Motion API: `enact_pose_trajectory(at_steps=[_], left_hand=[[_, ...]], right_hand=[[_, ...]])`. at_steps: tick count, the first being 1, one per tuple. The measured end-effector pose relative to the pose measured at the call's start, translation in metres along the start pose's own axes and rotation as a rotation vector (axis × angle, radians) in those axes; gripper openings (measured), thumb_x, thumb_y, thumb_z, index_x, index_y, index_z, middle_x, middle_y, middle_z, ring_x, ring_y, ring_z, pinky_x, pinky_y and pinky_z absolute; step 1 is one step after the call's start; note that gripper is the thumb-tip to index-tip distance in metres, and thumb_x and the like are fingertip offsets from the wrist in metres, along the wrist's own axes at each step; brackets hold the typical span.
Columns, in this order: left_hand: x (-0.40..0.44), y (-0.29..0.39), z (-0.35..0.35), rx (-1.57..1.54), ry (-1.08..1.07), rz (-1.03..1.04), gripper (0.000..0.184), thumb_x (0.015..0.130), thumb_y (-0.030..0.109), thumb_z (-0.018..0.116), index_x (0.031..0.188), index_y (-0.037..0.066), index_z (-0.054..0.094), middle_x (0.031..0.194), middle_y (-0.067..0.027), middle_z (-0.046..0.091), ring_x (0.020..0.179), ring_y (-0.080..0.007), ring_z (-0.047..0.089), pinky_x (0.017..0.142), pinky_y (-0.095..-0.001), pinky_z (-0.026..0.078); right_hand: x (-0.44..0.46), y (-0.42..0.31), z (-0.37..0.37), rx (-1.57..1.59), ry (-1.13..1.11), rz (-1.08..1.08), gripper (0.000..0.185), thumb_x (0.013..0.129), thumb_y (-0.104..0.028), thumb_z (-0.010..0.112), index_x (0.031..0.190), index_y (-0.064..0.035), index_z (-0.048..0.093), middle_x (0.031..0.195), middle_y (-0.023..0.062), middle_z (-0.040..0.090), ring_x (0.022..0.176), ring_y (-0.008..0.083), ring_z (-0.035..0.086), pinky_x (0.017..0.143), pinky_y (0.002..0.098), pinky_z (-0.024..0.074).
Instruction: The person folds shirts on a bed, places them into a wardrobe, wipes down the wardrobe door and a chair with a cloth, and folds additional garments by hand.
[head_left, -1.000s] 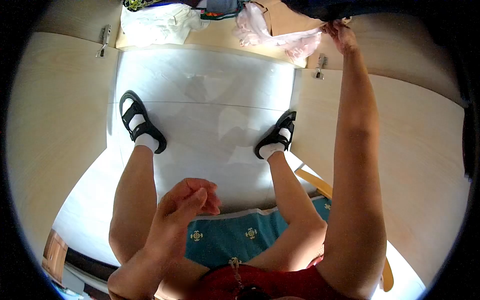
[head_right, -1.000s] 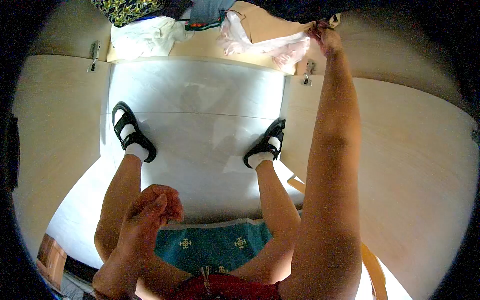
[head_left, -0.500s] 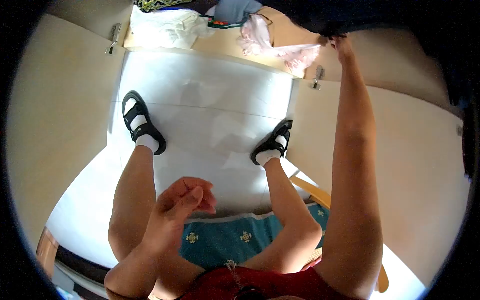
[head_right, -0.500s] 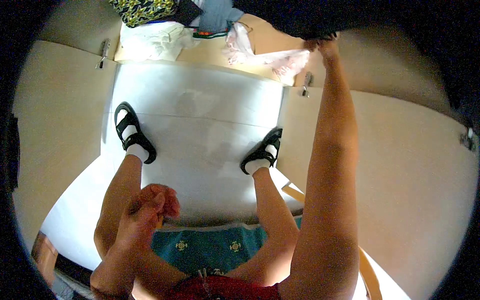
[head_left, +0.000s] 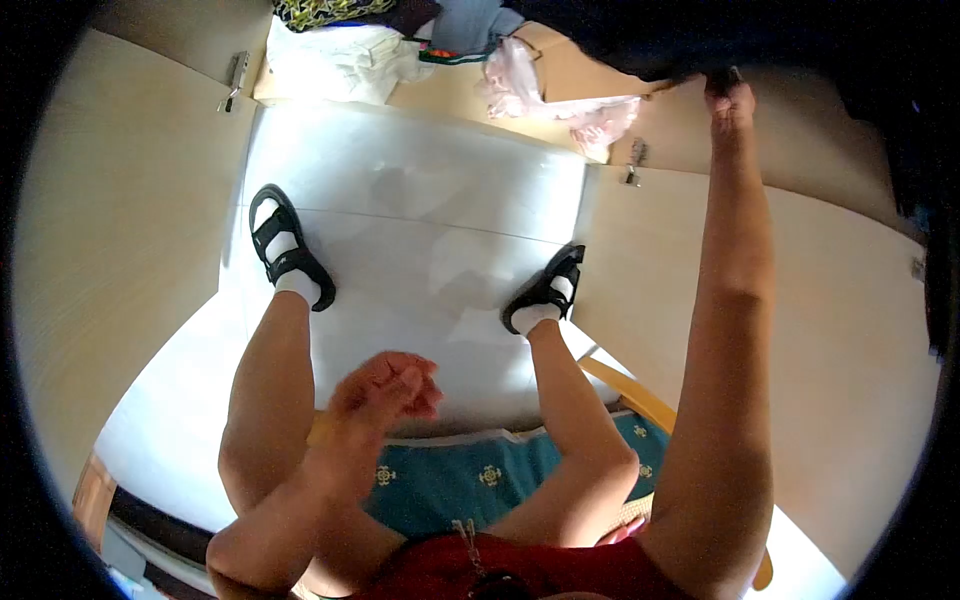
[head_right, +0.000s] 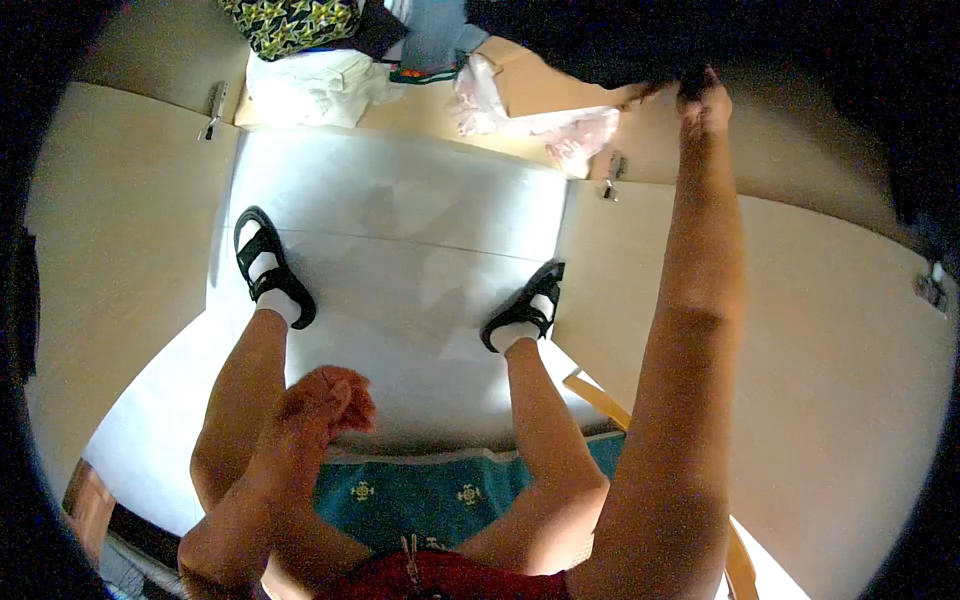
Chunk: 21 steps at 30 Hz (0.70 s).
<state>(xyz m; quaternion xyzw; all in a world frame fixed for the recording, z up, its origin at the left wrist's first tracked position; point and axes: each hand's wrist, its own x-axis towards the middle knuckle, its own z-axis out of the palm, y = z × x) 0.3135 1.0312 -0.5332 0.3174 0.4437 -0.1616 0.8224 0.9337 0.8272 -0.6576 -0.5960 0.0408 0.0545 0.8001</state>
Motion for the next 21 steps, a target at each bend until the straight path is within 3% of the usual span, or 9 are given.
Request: enact_pose_trajectory(at_steps=[1, 5, 10, 12, 15, 18, 21], left_hand=[[0.003, 0.000, -0.003, 0.018, 0.009, 0.023, 0.032, 0.093, 0.030, 0.054, 0.106, 0.001, 0.057, 0.089, -0.0085, 0.061, 0.082, -0.0188, 0.059, 0.079, -0.0327, 0.047], [0.010, 0.000, -0.004, 0.065, 0.056, 0.128, 0.031, 0.093, 0.030, 0.053, 0.106, 0.002, 0.057, 0.087, -0.0073, 0.060, 0.083, -0.0180, 0.058, 0.079, -0.0322, 0.047], [0.019, -0.010, -0.004, 0.072, 0.029, 0.195, 0.028, 0.093, 0.029, 0.053, 0.104, 0.004, 0.058, 0.087, -0.0067, 0.060, 0.081, -0.0169, 0.058, 0.078, -0.0317, 0.047], [0.023, -0.015, -0.005, 0.072, 0.019, 0.204, 0.028, 0.092, 0.030, 0.054, 0.104, 0.005, 0.058, 0.087, -0.0065, 0.061, 0.080, -0.0170, 0.058, 0.078, -0.0318, 0.047], [0.034, -0.026, -0.018, 0.078, 0.017, 0.212, 0.028, 0.091, 0.031, 0.056, 0.104, 0.006, 0.059, 0.086, -0.0060, 0.062, 0.077, -0.0172, 0.059, 0.077, -0.0311, 0.047], [0.034, -0.019, -0.014, 0.081, 0.047, 0.223, 0.025, 0.089, 0.030, 0.058, 0.100, 0.007, 0.061, 0.085, -0.0048, 0.061, 0.075, -0.0139, 0.056, 0.074, -0.0277, 0.044], [0.035, -0.013, -0.012, 0.086, 0.072, 0.202, 0.025, 0.089, 0.030, 0.058, 0.100, 0.007, 0.061, 0.084, -0.0045, 0.061, 0.074, -0.0136, 0.056, 0.074, -0.0276, 0.044]], right_hand=[[0.000, -0.017, 0.003, 0.005, 0.005, 0.010, 0.034, 0.095, -0.008, 0.027, 0.117, 0.0050, 0.049, 0.111, 0.0141, 0.058, 0.100, 0.0301, 0.055, 0.086, 0.0378, 0.0475], [0.013, -0.082, -0.001, -0.023, -0.068, 0.121, 0.026, 0.097, -0.007, 0.038, 0.117, 0.0049, 0.050, 0.107, 0.0179, 0.058, 0.090, 0.0285, 0.059, 0.084, 0.0378, 0.0541], [-0.025, -0.123, -0.002, 0.149, -0.500, 0.116, 0.030, 0.096, -0.002, 0.040, 0.123, 0.0048, 0.047, 0.114, 0.0201, 0.057, 0.098, 0.0326, 0.060, 0.087, 0.0385, 0.0548], [-0.035, -0.120, 0.020, -0.065, -0.135, 0.049, 0.035, 0.094, 0.001, 0.039, 0.129, 0.0060, 0.043, 0.124, 0.0203, 0.052, 0.109, 0.0339, 0.055, 0.099, 0.0392, 0.0482], [-0.081, -0.096, 0.028, -0.236, -0.064, 0.021, 0.031, 0.096, -0.003, 0.039, 0.124, 0.0069, 0.048, 0.115, 0.0224, 0.055, 0.100, 0.0316, 0.059, 0.092, 0.0368, 0.0536], [-0.120, -0.088, 0.028, -0.176, 0.052, 0.099, 0.030, 0.093, 0.002, 0.031, 0.113, 0.0090, 0.053, 0.109, 0.0204, 0.058, 0.087, 0.0282, 0.060, 0.086, 0.0368, 0.0536], [-0.130, -0.096, 0.017, -0.059, -0.017, 0.130, 0.026, 0.094, -0.002, 0.033, 0.111, 0.0064, 0.053, 0.103, 0.0193, 0.058, 0.090, 0.0286, 0.059, 0.083, 0.0362, 0.0548]])
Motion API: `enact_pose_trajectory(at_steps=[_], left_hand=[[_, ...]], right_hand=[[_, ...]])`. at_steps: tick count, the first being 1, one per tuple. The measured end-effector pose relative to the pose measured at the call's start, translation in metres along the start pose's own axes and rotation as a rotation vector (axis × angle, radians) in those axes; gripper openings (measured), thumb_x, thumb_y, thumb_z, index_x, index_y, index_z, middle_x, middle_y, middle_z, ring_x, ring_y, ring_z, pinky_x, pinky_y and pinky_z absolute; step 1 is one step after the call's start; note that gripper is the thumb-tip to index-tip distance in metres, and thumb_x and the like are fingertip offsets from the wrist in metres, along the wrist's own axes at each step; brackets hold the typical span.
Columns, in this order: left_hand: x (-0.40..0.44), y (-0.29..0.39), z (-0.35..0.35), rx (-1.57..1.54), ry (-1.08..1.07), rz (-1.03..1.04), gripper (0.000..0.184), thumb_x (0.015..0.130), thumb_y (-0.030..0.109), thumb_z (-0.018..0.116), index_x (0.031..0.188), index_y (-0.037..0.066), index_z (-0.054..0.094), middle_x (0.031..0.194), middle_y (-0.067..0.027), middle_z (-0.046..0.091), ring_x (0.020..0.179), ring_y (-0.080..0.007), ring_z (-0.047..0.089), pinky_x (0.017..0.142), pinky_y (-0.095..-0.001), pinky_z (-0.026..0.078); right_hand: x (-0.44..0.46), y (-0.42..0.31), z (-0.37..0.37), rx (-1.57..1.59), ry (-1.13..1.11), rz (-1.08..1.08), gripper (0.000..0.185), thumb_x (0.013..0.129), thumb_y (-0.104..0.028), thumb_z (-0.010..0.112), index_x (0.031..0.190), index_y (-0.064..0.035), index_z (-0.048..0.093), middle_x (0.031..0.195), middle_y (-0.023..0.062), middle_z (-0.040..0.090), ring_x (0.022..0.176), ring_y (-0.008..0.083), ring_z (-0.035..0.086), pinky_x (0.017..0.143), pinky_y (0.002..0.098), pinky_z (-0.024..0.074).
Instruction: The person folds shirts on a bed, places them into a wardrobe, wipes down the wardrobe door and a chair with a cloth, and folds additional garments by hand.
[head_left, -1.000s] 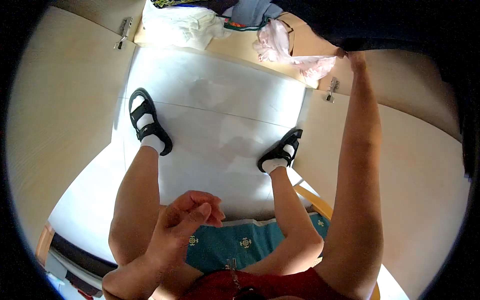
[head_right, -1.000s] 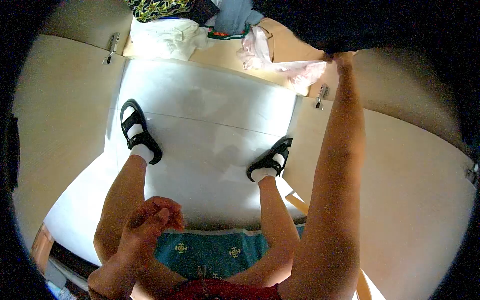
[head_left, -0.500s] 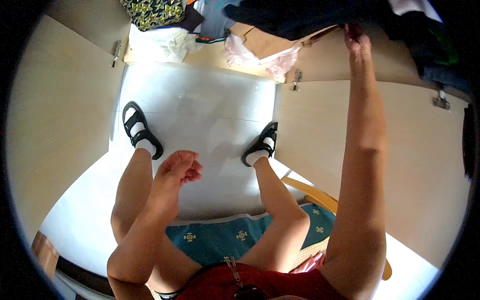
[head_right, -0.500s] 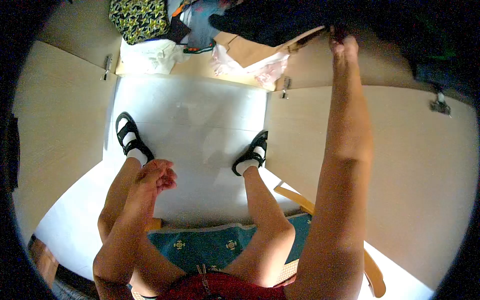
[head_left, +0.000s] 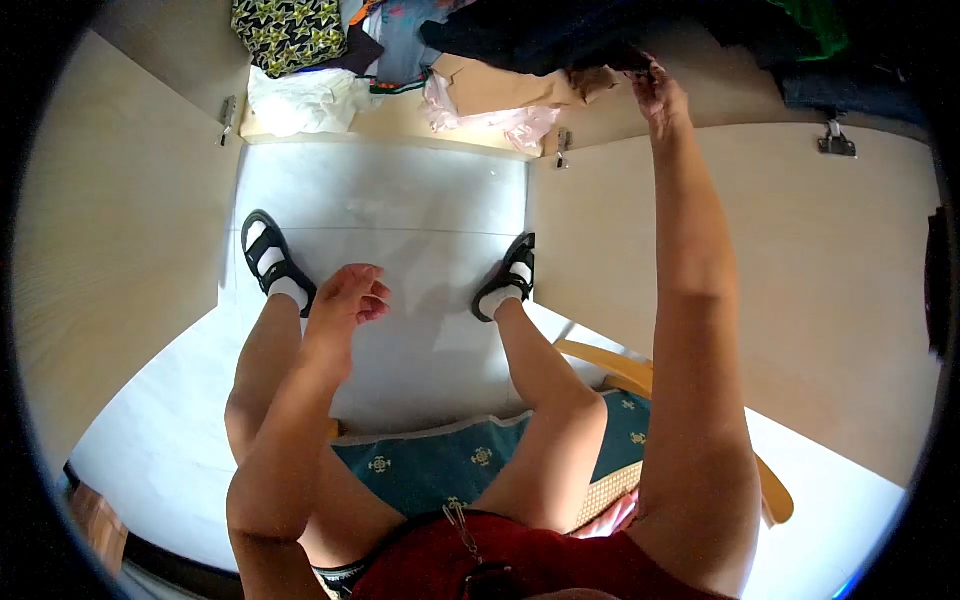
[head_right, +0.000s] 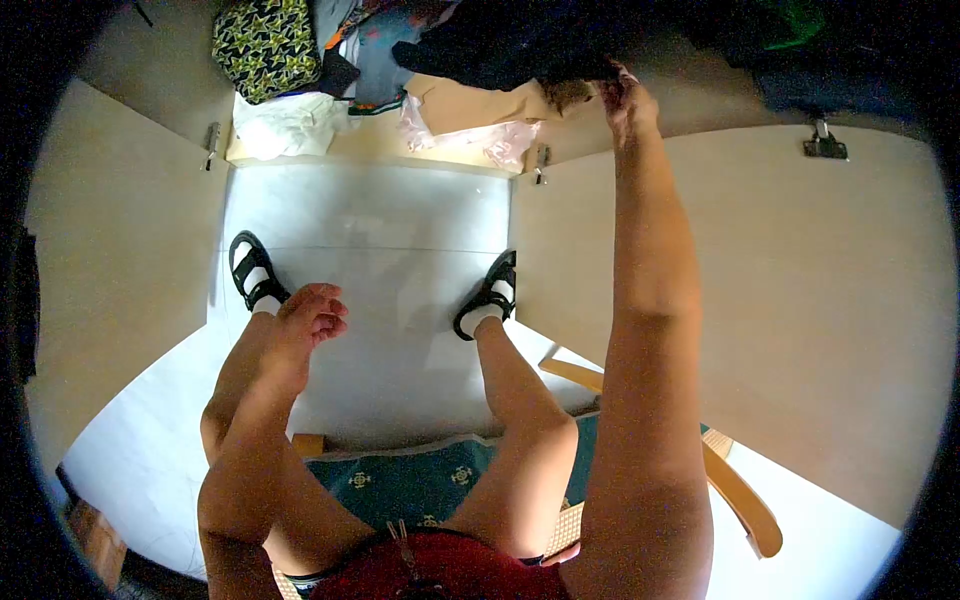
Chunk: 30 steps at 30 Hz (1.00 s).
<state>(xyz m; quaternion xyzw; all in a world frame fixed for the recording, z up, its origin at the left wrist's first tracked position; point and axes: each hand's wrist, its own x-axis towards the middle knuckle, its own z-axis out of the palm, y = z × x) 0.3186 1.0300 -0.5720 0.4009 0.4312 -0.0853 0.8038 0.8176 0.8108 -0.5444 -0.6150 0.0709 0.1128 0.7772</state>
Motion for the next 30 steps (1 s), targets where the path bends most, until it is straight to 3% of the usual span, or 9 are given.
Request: enact_pose_trajectory(at_steps=[7, 15, 17, 21, 22, 24, 25, 26, 30], left_hand=[[0.014, -0.012, 0.000, -0.012, -0.045, 0.077, 0.024, 0.089, 0.029, 0.058, 0.100, 0.008, 0.061, 0.082, -0.0035, 0.060, 0.073, -0.0127, 0.056, 0.072, -0.0266, 0.045], [0.031, -0.054, 0.013, 0.236, -0.092, 0.472, 0.041, 0.086, 0.030, 0.065, 0.120, 0.011, 0.053, 0.098, -0.0061, 0.061, 0.089, -0.0153, 0.057, 0.080, -0.0293, 0.046], [0.002, -0.070, 0.039, 0.336, -0.090, 0.526, 0.067, 0.082, 0.033, 0.072, 0.136, 0.011, 0.040, 0.114, -0.0084, 0.054, 0.091, -0.0154, 0.055, 0.081, -0.0300, 0.046], [-0.099, -0.076, 0.106, 0.408, -0.089, 0.792, 0.101, 0.074, 0.030, 0.078, 0.149, 0.009, 0.013, 0.143, -0.0176, 0.030, 0.124, -0.0294, 0.038, 0.098, -0.0368, 0.039], [-0.107, -0.077, 0.119, 0.333, -0.094, 0.996, 0.105, 0.075, 0.028, 0.078, 0.148, 0.004, 0.008, 0.145, -0.0196, 0.027, 0.131, -0.0319, 0.032, 0.105, -0.0378, 0.032], [-0.153, -0.072, 0.135, 0.232, -0.091, 1.055, 0.104, 0.075, 0.026, 0.078, 0.147, -0.001, 0.008, 0.145, -0.0191, 0.028, 0.131, -0.0301, 0.032, 0.108, -0.0379, 0.027], [-0.171, -0.066, 0.139, 0.033, -0.313, 1.009, 0.094, 0.078, 0.023, 0.076, 0.145, -0.002, 0.014, 0.141, -0.0177, 0.033, 0.126, -0.0262, 0.038, 0.106, -0.0364, 0.029], [-0.173, -0.070, 0.134, 0.087, -0.230, 0.911, 0.080, 0.080, 0.020, 0.073, 0.140, -0.003, 0.025, 0.137, -0.0149, 0.040, 0.121, -0.0237, 0.043, 0.103, -0.0347, 0.034], [-0.219, -0.049, 0.122, 0.096, -0.460, 0.555, 0.053, 0.085, 0.022, 0.067, 0.129, 0.000, 0.046, 0.119, -0.0120, 0.057, 0.106, -0.0248, 0.057, 0.089, -0.0383, 0.048]], right_hand=[[-0.104, -0.114, 0.027, 0.315, 0.121, -0.226, 0.003, 0.090, -0.003, 0.044, 0.093, -0.0017, 0.047, 0.094, 0.0170, 0.055, 0.087, 0.0324, 0.056, 0.084, 0.0495, 0.0518], [-0.323, -0.245, 0.057, 0.290, -0.392, -0.444, 0.011, 0.088, -0.005, 0.052, 0.097, -0.0006, 0.057, 0.092, 0.0114, 0.062, 0.089, 0.0252, 0.060, 0.089, 0.0411, 0.0499], [-0.371, -0.276, 0.054, 0.197, -0.635, -0.526, 0.010, 0.089, -0.009, 0.053, 0.095, -0.0045, 0.059, 0.087, 0.0085, 0.065, 0.086, 0.0213, 0.063, 0.084, 0.0365, 0.0512], [-0.492, -0.319, 0.064, 0.154, -0.679, -0.579, 0.005, 0.086, -0.005, 0.057, 0.090, -0.0064, 0.058, 0.082, 0.0053, 0.063, 0.081, 0.0192, 0.062, 0.083, 0.0351, 0.0506], [-0.515, -0.324, 0.060, 0.148, -0.639, -0.600, 0.005, 0.086, -0.005, 0.057, 0.091, -0.0065, 0.058, 0.082, 0.0050, 0.063, 0.082, 0.0191, 0.062, 0.083, 0.0351, 0.0506], [-0.556, -0.329, 0.049, 0.139, -0.550, -0.636, 0.007, 0.085, -0.005, 0.057, 0.092, -0.0066, 0.058, 0.083, 0.0042, 0.064, 0.083, 0.0187, 0.063, 0.084, 0.0352, 0.0505], [-0.577, -0.331, 0.040, 0.187, -0.480, -0.586, 0.010, 0.084, -0.004, 0.058, 0.093, -0.0070, 0.059, 0.084, 0.0036, 0.064, 0.084, 0.0182, 0.063, 0.084, 0.0351, 0.0506], [-0.589, -0.334, 0.029, 0.185, -0.498, -0.577, 0.010, 0.084, -0.004, 0.058, 0.094, -0.0071, 0.059, 0.084, 0.0035, 0.064, 0.084, 0.0179, 0.063, 0.084, 0.0351, 0.0506], [-0.617, -0.345, -0.025, 0.182, -0.511, -0.558, 0.011, 0.085, -0.005, 0.057, 0.095, -0.0065, 0.059, 0.084, 0.0040, 0.064, 0.082, 0.0176, 0.063, 0.085, 0.0348, 0.0510]])
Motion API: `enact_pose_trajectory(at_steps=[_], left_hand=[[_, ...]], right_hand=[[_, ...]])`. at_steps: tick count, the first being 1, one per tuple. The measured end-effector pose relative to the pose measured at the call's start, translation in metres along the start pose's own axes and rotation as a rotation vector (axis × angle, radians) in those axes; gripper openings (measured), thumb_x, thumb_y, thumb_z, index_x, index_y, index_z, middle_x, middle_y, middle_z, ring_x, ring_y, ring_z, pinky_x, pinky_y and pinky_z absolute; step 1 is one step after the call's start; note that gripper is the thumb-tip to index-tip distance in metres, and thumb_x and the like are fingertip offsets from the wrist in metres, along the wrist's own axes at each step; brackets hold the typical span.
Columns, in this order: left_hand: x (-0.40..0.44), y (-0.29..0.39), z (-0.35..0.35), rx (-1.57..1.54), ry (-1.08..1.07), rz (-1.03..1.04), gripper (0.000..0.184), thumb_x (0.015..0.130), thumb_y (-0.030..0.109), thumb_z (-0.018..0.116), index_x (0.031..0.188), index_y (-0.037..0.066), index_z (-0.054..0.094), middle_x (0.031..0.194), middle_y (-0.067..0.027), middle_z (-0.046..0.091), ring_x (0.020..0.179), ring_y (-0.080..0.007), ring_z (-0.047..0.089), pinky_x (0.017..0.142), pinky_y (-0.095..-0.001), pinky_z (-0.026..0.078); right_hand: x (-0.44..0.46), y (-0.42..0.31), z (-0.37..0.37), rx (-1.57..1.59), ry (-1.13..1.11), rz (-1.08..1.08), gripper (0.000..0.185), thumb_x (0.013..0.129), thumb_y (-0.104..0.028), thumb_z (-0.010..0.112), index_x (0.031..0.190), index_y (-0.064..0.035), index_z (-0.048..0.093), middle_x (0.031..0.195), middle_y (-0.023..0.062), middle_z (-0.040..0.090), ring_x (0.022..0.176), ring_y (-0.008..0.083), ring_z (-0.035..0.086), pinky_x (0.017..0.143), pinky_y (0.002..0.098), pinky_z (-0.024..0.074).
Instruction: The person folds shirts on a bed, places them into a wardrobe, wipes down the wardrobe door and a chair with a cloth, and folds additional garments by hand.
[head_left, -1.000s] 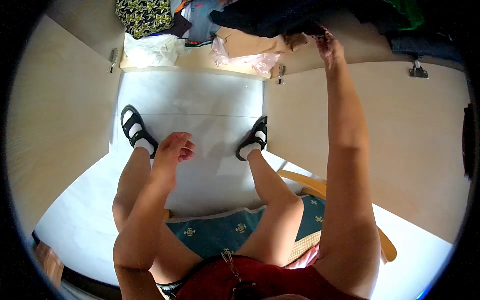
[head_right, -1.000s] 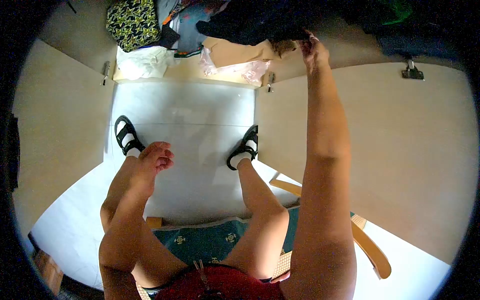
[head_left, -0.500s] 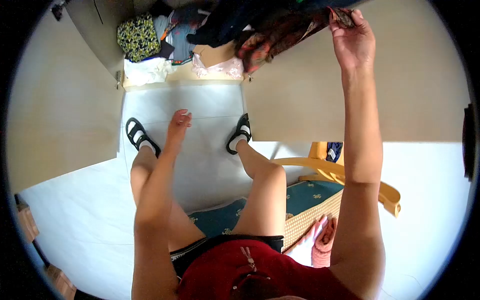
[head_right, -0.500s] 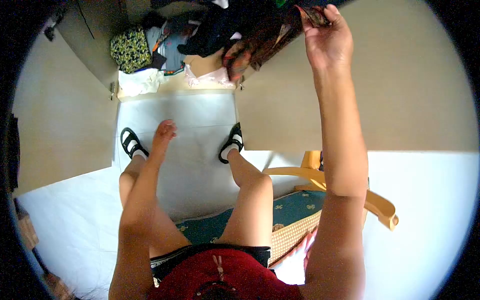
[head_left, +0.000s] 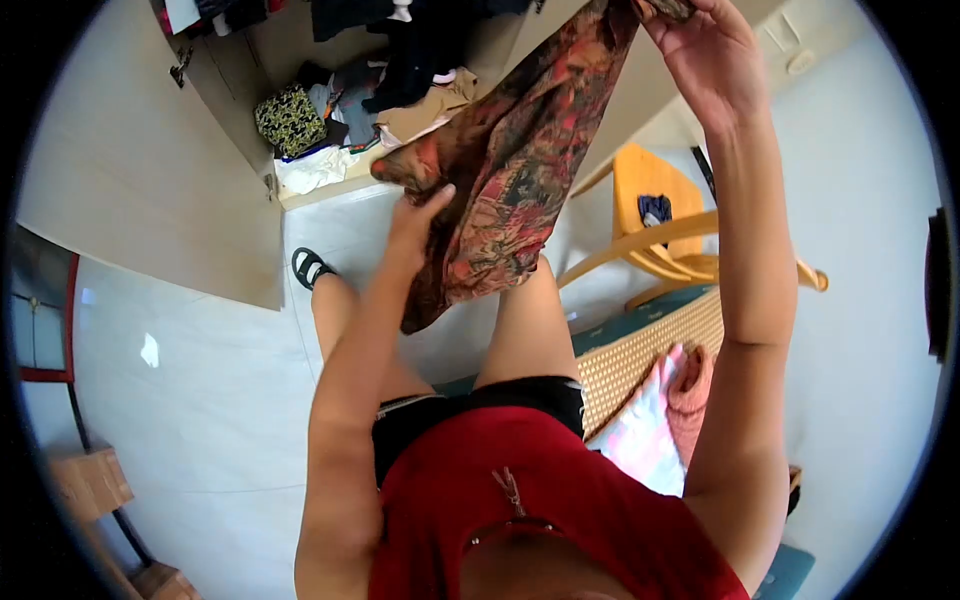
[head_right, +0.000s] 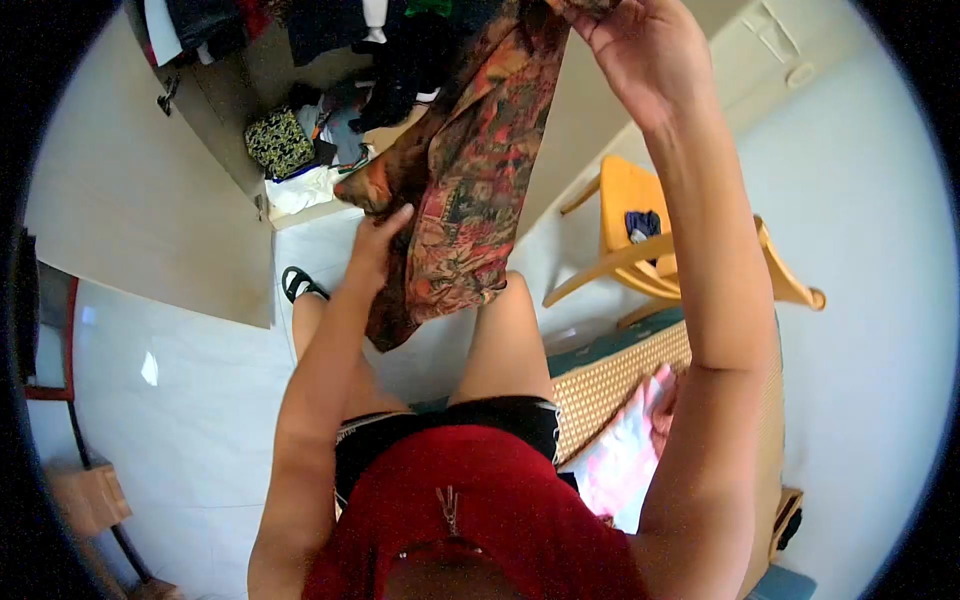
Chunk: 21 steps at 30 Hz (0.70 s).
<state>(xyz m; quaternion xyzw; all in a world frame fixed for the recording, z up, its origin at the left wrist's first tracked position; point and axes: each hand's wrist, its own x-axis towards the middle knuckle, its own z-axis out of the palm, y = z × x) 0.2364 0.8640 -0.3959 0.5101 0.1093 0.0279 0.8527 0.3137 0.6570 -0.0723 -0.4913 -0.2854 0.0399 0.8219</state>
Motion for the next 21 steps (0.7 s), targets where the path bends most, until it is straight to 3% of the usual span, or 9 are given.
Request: enact_pose_trajectory(at_steps=[2, 4, 8, 12, 16, 18, 21], left_hand=[[0.001, 0.012, -0.023, -0.045, -0.043, -0.111, 0.049, 0.083, 0.021, 0.069, 0.123, -0.001, 0.052, 0.118, -0.0089, 0.059, 0.105, -0.0217, 0.057, 0.092, -0.0341, 0.043], [-0.007, 0.052, -0.019, 0.112, 0.064, -0.080, 0.042, 0.085, 0.021, 0.066, 0.121, 0.003, 0.054, 0.119, -0.0068, 0.059, 0.108, -0.0210, 0.057, 0.094, -0.0351, 0.044], [-0.009, 0.127, -0.021, 0.054, -0.168, 0.114, 0.038, 0.092, 0.024, 0.059, 0.125, 0.008, 0.053, 0.117, -0.0027, 0.059, 0.110, -0.0171, 0.056, 0.097, -0.0353, 0.044], [-0.021, 0.190, 0.001, 0.258, -0.095, 0.343, 0.034, 0.094, 0.032, 0.055, 0.121, 0.012, 0.058, 0.114, -0.0007, 0.061, 0.109, -0.0146, 0.054, 0.098, -0.0377, 0.040], [-0.029, 0.223, 0.019, 0.321, 0.053, 0.422, 0.030, 0.092, 0.026, 0.059, 0.117, 0.010, 0.061, 0.112, -0.0010, 0.063, 0.105, -0.0141, 0.055, 0.094, -0.0309, 0.041], [-0.035, 0.230, 0.028, 0.262, 0.017, 0.479, 0.030, 0.092, 0.024, 0.059, 0.117, 0.008, 0.061, 0.110, -0.0014, 0.064, 0.102, -0.0139, 0.057, 0.092, -0.0304, 0.042], [-0.060, 0.231, 0.049, 0.318, -0.048, 0.549, 0.029, 0.091, 0.021, 0.060, 0.115, 0.005, 0.062, 0.106, -0.0021, 0.065, 0.097, -0.0133, 0.058, 0.089, -0.0296, 0.044]], right_hand=[[-0.002, -0.013, -0.027, -0.009, 0.008, -0.033, 0.011, 0.085, -0.006, 0.056, 0.096, -0.0061, 0.059, 0.084, 0.0049, 0.064, 0.082, 0.0184, 0.063, 0.084, 0.0349, 0.0513], [-0.003, -0.030, -0.059, 0.020, 0.098, -0.057, 0.011, 0.086, -0.006, 0.054, 0.096, -0.0055, 0.059, 0.085, 0.0068, 0.064, 0.082, 0.0200, 0.063, 0.084, 0.0352, 0.0516], [-0.010, -0.059, -0.092, -0.046, 0.216, -0.116, 0.014, 0.084, -0.009, 0.056, 0.097, -0.0057, 0.060, 0.086, 0.0079, 0.065, 0.081, 0.0203, 0.063, 0.083, 0.0342, 0.0519], [0.006, -0.077, -0.146, -0.038, 0.150, -0.065, 0.015, 0.084, -0.010, 0.057, 0.097, -0.0043, 0.060, 0.081, 0.0062, 0.064, 0.073, 0.0180, 0.061, 0.074, 0.0325, 0.0498], [-0.008, -0.095, -0.129, -0.180, 0.239, -0.173, 0.011, 0.085, -0.011, 0.056, 0.093, -0.0038, 0.060, 0.077, 0.0060, 0.064, 0.070, 0.0162, 0.060, 0.072, 0.0309, 0.0483], [-0.028, -0.106, -0.105, -0.286, 0.354, -0.256, 0.011, 0.086, -0.012, 0.055, 0.090, -0.0038, 0.060, 0.076, 0.0057, 0.064, 0.069, 0.0151, 0.059, 0.072, 0.0300, 0.0479], [-0.052, -0.125, -0.122, -0.233, 0.311, -0.274, 0.012, 0.086, -0.011, 0.055, 0.088, -0.0019, 0.062, 0.074, 0.0045, 0.062, 0.067, 0.0122, 0.058, 0.069, 0.0277, 0.0469]])
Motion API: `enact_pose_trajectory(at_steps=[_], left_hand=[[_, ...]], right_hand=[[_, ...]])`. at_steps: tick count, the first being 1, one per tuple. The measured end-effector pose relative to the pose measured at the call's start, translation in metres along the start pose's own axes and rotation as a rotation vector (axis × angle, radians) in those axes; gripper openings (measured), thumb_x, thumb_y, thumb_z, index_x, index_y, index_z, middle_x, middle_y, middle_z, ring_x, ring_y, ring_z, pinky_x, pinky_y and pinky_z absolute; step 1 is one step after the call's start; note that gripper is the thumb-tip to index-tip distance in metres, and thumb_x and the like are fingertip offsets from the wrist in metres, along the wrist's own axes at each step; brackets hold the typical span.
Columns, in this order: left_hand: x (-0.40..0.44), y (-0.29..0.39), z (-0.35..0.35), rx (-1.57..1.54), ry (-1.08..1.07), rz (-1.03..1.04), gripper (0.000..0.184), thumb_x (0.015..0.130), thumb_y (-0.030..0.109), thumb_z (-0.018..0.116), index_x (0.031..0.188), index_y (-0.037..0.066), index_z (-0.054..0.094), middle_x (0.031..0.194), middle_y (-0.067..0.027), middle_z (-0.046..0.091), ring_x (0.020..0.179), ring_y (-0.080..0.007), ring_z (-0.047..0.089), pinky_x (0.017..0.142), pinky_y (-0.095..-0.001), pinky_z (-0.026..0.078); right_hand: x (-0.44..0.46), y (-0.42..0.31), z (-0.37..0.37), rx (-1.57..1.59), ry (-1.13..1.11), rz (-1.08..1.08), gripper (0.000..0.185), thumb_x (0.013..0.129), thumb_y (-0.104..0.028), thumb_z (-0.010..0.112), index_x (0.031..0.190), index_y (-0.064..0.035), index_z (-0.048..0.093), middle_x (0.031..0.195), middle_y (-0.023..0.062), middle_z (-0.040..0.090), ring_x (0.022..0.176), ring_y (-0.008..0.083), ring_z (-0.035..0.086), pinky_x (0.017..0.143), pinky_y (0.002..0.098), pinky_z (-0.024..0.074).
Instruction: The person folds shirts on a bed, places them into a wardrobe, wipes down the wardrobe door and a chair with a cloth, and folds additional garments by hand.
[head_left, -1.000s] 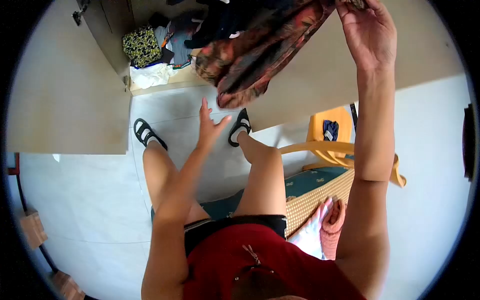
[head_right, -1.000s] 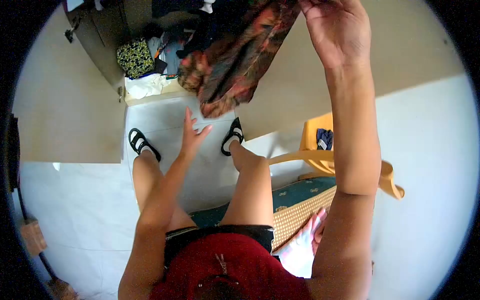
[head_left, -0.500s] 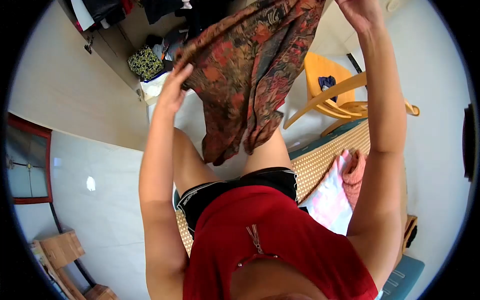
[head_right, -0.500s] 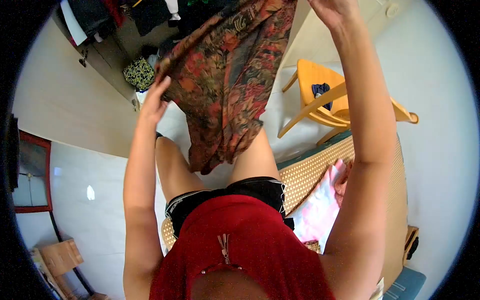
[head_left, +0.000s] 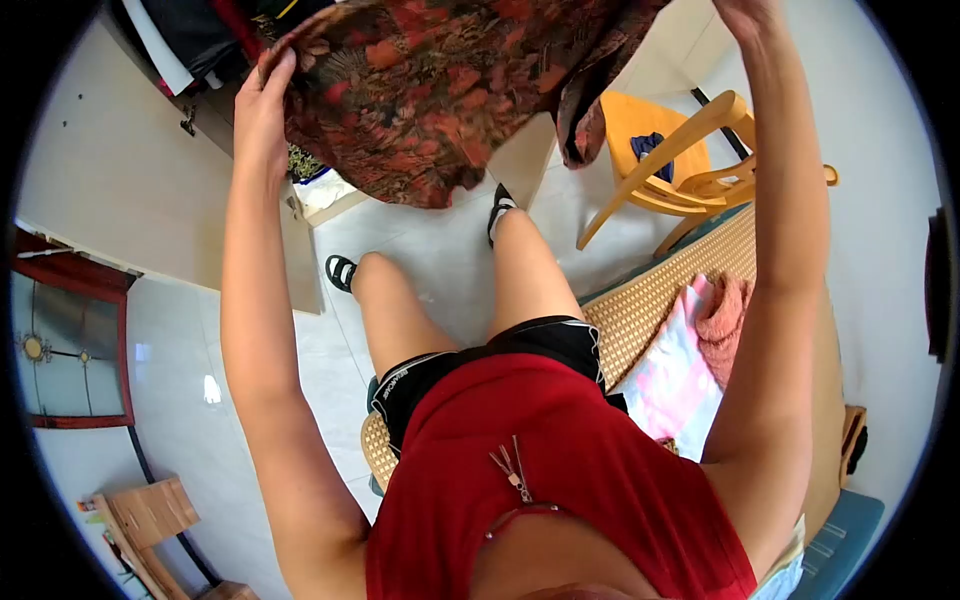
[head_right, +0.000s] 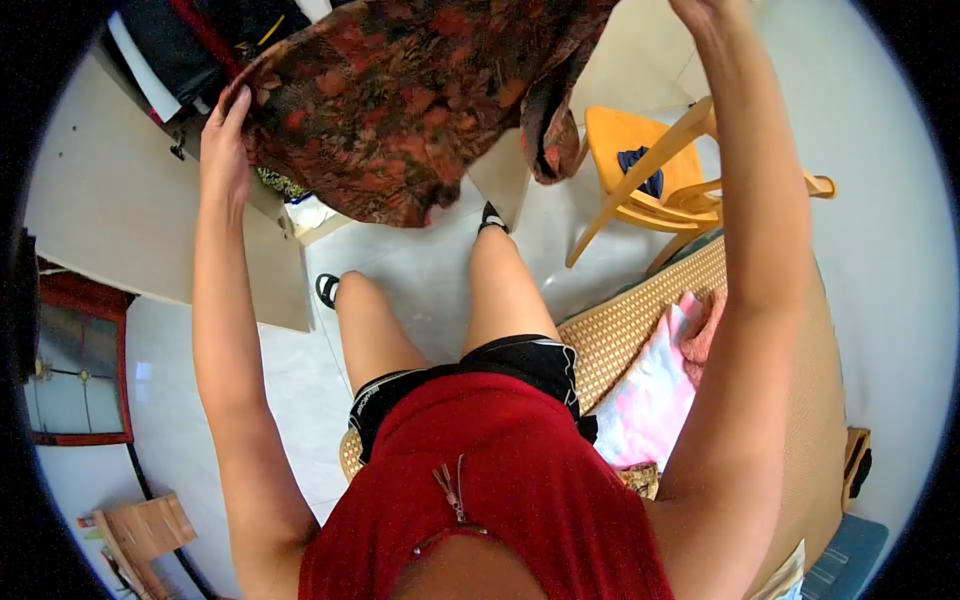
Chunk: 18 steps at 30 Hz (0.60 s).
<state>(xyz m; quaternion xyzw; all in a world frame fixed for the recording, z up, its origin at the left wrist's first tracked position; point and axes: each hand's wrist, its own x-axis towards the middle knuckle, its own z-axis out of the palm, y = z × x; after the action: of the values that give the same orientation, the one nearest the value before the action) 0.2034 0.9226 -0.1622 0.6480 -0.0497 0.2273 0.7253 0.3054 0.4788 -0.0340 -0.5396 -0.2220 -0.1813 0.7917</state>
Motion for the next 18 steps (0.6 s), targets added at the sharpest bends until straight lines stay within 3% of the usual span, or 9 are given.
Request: enact_pose_trajectory(at_steps=[2, 4, 5, 8, 9, 11, 14, 16, 18], left_hand=[[-0.033, 0.002, 0.015, 0.172, -0.100, 0.097, 0.027, 0.089, 0.017, 0.061, 0.112, 0.003, 0.064, 0.100, -0.0025, 0.066, 0.091, -0.0124, 0.059, 0.087, -0.0285, 0.046], [-0.082, -0.001, 0.040, 0.374, -0.278, 0.005, 0.023, 0.085, 0.019, 0.066, 0.099, 0.002, 0.068, 0.092, -0.0033, 0.066, 0.085, -0.0120, 0.059, 0.078, -0.0271, 0.047], [-0.104, -0.012, 0.048, 0.444, -0.533, -0.106, 0.023, 0.084, 0.024, 0.068, 0.091, 0.002, 0.069, 0.085, -0.0057, 0.065, 0.077, -0.0142, 0.059, 0.071, -0.0294, 0.047], [-0.191, -0.039, 0.114, 0.549, -1.086, 0.173, 0.024, 0.086, 0.023, 0.061, 0.077, 0.001, 0.064, 0.070, -0.0190, 0.059, 0.067, -0.0312, 0.060, 0.064, -0.0421, 0.047], [-0.219, -0.049, 0.133, 0.321, -1.143, 0.159, 0.027, 0.087, 0.025, 0.060, 0.075, 0.001, 0.062, 0.071, -0.0191, 0.059, 0.069, -0.0359, 0.059, 0.064, -0.0443, 0.046], [-0.262, -0.076, 0.169, 0.131, -1.288, 0.133, 0.027, 0.088, 0.025, 0.061, 0.075, 0.001, 0.061, 0.063, -0.0186, 0.055, 0.060, -0.0337, 0.055, 0.056, -0.0427, 0.042], [-0.288, -0.077, 0.203, -0.071, -1.443, -0.061, 0.026, 0.089, 0.025, 0.059, 0.087, -0.001, 0.063, 0.069, -0.0205, 0.060, 0.062, -0.0355, 0.059, 0.059, -0.0448, 0.044], [-0.297, -0.084, 0.212, -0.193, -1.480, -0.061, 0.026, 0.089, 0.025, 0.058, 0.090, -0.001, 0.063, 0.069, -0.0208, 0.060, 0.064, -0.0357, 0.060, 0.060, -0.0445, 0.045], [-0.294, -0.088, 0.215, -0.123, -1.616, -0.094, 0.030, 0.088, 0.027, 0.059, 0.090, -0.003, 0.062, 0.073, -0.0227, 0.061, 0.069, -0.0376, 0.061, 0.063, -0.0442, 0.046]], right_hand=[[0.004, -0.010, -0.051, 0.081, -0.162, 0.061, 0.012, 0.086, -0.010, 0.055, 0.089, -0.0014, 0.062, 0.071, 0.0009, 0.061, 0.059, 0.0077, 0.054, 0.061, 0.0234, 0.0453], [-0.009, -0.020, -0.090, 0.044, -0.009, 0.098, 0.014, 0.087, -0.009, 0.055, 0.096, -0.0004, 0.060, 0.079, 0.0031, 0.062, 0.068, 0.0113, 0.056, 0.070, 0.0268, 0.0464], [-0.021, -0.023, -0.109, 0.031, 0.047, 0.124, 0.016, 0.087, -0.009, 0.055, 0.099, 0.0001, 0.060, 0.083, 0.0043, 0.062, 0.073, 0.0132, 0.057, 0.074, 0.0284, 0.0470], [-0.049, -0.031, -0.146, -0.016, 0.133, 0.193, 0.023, 0.088, -0.007, 0.055, 0.109, 0.0016, 0.057, 0.095, 0.0077, 0.063, 0.087, 0.0187, 0.060, 0.087, 0.0335, 0.0487], [-0.060, -0.032, -0.150, -0.035, 0.155, 0.214, 0.026, 0.088, -0.006, 0.055, 0.113, 0.0021, 0.057, 0.100, 0.0088, 0.063, 0.092, 0.0205, 0.062, 0.091, 0.0352, 0.0493], [-0.082, -0.027, -0.135, -0.217, 0.278, 0.229, 0.036, 0.089, -0.011, 0.058, 0.122, 0.0002, 0.054, 0.103, 0.0065, 0.064, 0.091, 0.0169, 0.063, 0.089, 0.0307, 0.0501], [-0.119, -0.024, -0.120, -0.187, 0.306, 0.333, 0.022, 0.088, -0.017, 0.062, 0.103, -0.0015, 0.058, 0.081, 0.0040, 0.060, 0.077, 0.0145, 0.060, 0.074, 0.0264, 0.0508], [-0.140, -0.020, -0.138, -0.227, 0.157, 0.509, 0.025, 0.087, -0.021, 0.064, 0.103, -0.0019, 0.059, 0.083, 0.0032, 0.061, 0.076, 0.0135, 0.059, 0.070, 0.0267, 0.0503], [-0.171, -0.014, -0.114, -0.423, 0.408, 0.552, 0.025, 0.087, -0.024, 0.065, 0.099, -0.0033, 0.059, 0.082, 0.0003, 0.060, 0.070, 0.0111, 0.056, 0.063, 0.0265, 0.0485]])
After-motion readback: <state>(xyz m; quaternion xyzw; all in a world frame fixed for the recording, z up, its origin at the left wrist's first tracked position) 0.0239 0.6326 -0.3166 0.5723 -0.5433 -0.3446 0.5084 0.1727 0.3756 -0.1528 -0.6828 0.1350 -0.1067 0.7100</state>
